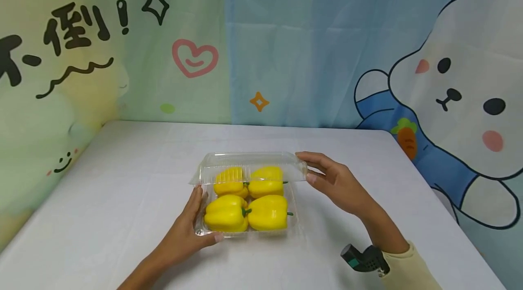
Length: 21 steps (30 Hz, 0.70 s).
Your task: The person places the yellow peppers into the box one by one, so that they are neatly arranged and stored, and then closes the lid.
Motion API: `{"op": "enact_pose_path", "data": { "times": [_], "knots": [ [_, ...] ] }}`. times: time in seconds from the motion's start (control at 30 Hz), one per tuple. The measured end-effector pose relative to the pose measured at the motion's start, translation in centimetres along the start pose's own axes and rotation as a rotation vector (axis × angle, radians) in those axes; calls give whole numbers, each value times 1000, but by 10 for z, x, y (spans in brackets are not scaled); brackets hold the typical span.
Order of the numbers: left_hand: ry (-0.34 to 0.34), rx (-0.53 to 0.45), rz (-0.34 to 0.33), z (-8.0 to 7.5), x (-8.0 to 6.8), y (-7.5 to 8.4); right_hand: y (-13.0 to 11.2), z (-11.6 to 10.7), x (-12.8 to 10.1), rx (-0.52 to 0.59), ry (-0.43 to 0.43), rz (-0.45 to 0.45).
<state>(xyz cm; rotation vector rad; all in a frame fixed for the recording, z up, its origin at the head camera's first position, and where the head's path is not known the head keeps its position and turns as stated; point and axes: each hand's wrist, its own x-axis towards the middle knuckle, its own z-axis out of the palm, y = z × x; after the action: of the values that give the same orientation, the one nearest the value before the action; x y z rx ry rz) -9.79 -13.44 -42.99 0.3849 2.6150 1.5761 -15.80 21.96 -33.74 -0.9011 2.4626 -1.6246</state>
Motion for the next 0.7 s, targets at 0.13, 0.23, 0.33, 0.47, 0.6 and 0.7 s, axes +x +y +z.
{"op": "enact_pose_path", "data": {
  "times": [0.13, 0.23, 0.33, 0.47, 0.6, 0.7],
  "knots": [
    [5, -13, 10, 0, 0, -1, 2, -1, -3, -47, -8, -32],
    [5, -37, 40, 0, 0, -2, 3, -1, -7, -83, -14, -42],
    [0, -68, 56, 1, 1, -2, 3, 0, -11, -110, -27, -49],
    [9, -68, 62, 1, 0, -3, 4, 2, -16, -120, -41, -60],
    [26, -74, 63, 1, 0, -3, 5, 4, -20, -109, -58, -81],
    [33, -80, 62, 2, 1, -3, 7, 4, -23, -120, -69, -98]
  ]
}}
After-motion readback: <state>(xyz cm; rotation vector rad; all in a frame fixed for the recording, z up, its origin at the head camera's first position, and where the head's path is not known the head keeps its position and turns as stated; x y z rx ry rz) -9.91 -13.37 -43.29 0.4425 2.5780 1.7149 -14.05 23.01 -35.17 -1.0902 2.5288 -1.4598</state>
